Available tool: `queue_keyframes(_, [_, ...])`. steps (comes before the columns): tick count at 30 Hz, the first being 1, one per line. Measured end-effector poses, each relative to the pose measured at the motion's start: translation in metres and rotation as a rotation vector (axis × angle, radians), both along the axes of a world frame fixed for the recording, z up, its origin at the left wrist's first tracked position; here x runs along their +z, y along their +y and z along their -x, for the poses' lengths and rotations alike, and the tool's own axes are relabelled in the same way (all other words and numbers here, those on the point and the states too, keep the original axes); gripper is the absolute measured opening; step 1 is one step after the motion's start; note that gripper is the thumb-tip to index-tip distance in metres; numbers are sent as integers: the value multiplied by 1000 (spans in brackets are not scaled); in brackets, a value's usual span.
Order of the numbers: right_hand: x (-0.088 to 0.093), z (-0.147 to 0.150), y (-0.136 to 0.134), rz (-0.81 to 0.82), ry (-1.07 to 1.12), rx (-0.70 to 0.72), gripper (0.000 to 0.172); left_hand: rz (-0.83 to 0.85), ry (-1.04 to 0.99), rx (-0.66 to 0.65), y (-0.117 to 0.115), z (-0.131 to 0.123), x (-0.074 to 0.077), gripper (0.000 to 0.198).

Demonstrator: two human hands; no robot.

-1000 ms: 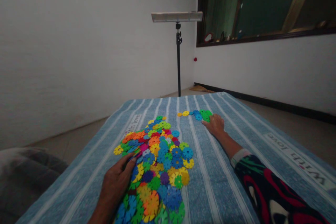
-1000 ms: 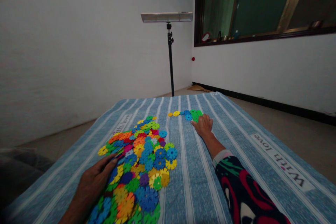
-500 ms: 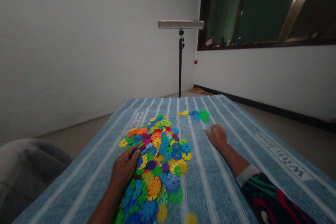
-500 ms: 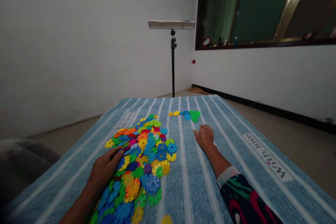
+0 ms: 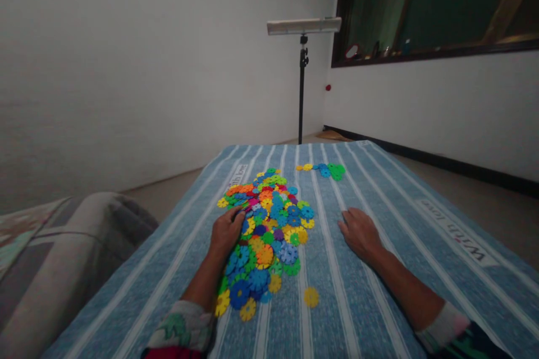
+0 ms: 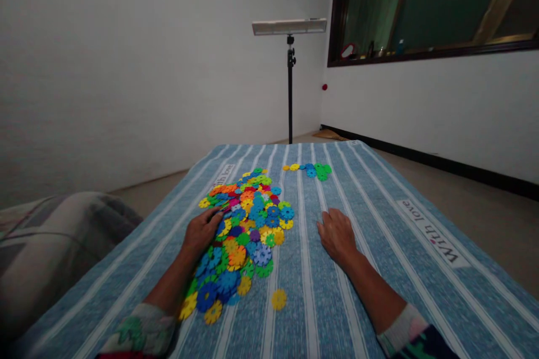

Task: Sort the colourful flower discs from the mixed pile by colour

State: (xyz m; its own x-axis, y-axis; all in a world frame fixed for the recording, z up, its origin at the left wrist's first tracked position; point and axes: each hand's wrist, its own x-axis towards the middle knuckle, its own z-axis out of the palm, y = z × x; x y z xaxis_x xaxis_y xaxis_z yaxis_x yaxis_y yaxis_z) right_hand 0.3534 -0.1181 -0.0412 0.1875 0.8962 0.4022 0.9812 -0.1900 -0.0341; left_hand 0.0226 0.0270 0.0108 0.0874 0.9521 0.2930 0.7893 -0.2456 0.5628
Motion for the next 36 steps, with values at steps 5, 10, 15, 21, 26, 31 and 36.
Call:
queue_keyframes(5, [-2,12,-12,-2,22,50,18,-23,4,10,0,-2,-1,43])
queue_keyframes(10, [0,18,-16,33,47,52,19,-55,-17,-11,2,-4,-4,39])
queue_keyframes(15, [5,21,-19,66,65,35,21,-80,-19,-39,1,-7,-5,38])
queue_keyframes(21, [5,22,-17,70,67,36,20,-76,-39,-42,-3,-10,-2,38])
queue_keyframes(26, [5,22,-17,61,69,43,20,-84,-57,-83,-9,-12,1,43])
queue_keyframes(31, [7,23,-18,50,77,49,20,-168,2,-115,-15,-15,5,40])
queue_keyframes(36, [7,24,-19,23,96,60,20,-237,109,-157,-20,-17,9,35])
